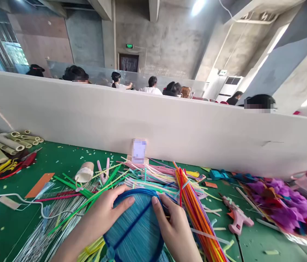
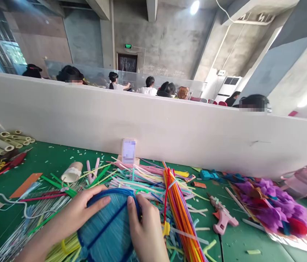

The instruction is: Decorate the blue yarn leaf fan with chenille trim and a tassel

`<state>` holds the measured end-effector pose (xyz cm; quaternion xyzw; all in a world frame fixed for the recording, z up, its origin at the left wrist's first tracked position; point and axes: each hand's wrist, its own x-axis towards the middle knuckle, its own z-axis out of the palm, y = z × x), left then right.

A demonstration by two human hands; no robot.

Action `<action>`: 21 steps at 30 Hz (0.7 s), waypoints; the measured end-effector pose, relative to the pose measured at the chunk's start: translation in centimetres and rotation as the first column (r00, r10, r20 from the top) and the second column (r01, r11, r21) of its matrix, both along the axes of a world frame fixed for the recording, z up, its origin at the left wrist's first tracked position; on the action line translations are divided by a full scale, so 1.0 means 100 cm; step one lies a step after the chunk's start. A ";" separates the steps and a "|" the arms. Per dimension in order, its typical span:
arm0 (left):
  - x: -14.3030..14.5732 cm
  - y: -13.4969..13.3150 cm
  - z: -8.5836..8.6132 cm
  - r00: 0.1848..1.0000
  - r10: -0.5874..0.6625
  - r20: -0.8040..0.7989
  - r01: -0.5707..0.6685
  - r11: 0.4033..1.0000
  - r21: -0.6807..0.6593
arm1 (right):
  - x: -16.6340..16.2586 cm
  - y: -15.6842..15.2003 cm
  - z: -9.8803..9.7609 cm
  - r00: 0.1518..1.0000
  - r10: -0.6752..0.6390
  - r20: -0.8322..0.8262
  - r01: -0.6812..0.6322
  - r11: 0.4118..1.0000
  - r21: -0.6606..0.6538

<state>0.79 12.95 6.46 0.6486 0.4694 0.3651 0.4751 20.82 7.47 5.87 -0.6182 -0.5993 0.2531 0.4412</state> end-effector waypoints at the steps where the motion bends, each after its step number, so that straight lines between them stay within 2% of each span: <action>1: 0.001 0.001 0.002 0.999 -0.026 -0.041 0.026 1.000 0.002 | -0.001 0.000 -0.001 1.000 0.012 -0.005 -0.012 1.000 -0.017; 4: 0.005 0.001 0.005 0.986 -0.059 -0.154 0.066 0.997 0.040 | -0.002 -0.003 0.001 0.992 0.053 -0.115 -0.063 0.994 -0.088; 8: 0.008 -0.001 0.007 0.968 0.001 -0.250 0.027 0.994 0.107 | 0.000 -0.005 0.004 0.962 0.069 -0.262 -0.117 0.978 -0.171; 13: 0.014 0.000 0.005 0.961 -0.019 -0.275 0.056 0.990 0.127 | 0.002 -0.001 0.002 0.934 0.135 -0.332 -0.210 0.957 -0.202; 17: 0.015 0.002 0.002 0.956 -0.052 -0.288 0.100 0.983 0.156 | -0.004 0.000 -0.002 0.897 0.139 -0.420 -0.254 0.939 -0.232; 21: 0.005 0.006 0.000 0.944 -0.122 -0.305 0.168 0.977 0.130 | 0.009 0.003 -0.005 0.858 0.252 -0.447 -0.397 0.878 -0.268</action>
